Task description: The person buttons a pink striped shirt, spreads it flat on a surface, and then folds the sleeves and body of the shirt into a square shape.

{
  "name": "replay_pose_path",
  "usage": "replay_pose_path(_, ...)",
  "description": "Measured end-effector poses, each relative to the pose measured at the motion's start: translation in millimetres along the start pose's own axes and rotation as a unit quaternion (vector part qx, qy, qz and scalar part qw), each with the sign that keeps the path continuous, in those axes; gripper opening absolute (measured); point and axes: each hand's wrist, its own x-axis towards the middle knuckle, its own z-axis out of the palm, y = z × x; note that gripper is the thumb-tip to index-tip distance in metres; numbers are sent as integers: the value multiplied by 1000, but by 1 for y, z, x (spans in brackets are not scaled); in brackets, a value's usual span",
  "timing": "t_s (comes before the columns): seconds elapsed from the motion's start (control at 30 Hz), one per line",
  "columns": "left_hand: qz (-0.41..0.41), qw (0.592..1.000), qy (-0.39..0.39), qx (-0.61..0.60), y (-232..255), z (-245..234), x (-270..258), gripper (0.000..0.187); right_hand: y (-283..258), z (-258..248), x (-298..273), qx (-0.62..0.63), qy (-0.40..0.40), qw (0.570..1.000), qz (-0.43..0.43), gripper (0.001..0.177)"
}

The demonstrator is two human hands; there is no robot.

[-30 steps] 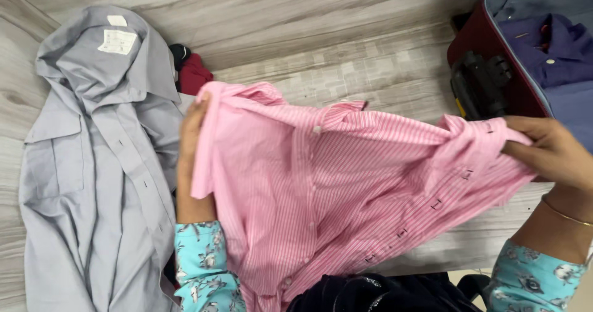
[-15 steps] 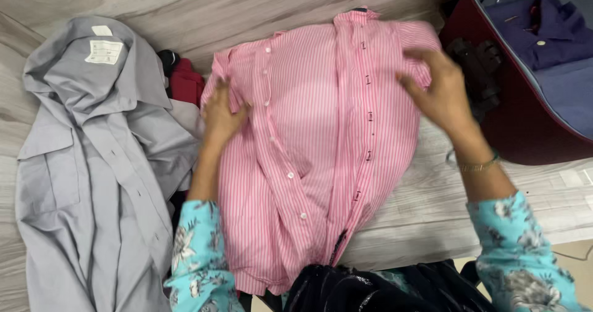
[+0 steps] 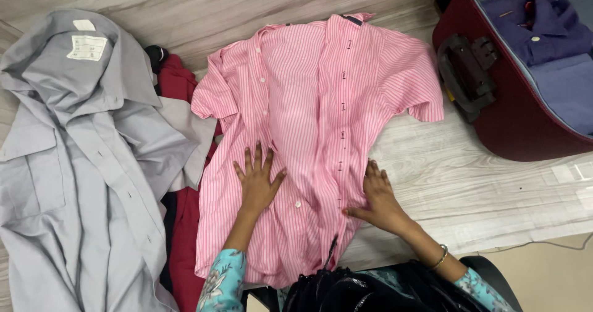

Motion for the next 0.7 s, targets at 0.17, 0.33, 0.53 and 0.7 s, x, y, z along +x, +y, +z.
replay_pose_path(0.17,-32,999,27,2,-3,1,38,75,-27,-47,23,369,98,924,-18,83)
replay_pose_path(0.33,62,993,40,-89,21,-24,8,64,14,-152,-10,318,310,895,-46,45)
replay_pose_path(0.53,109,973,-76,-189,63,-53,-99,39,110,-136,-99,40,-146,968,201,41)
replay_pose_path(0.7,98,886,-384,-240,67,-106,-105,43,65,-157,-118,-169,-39,943,284,37)
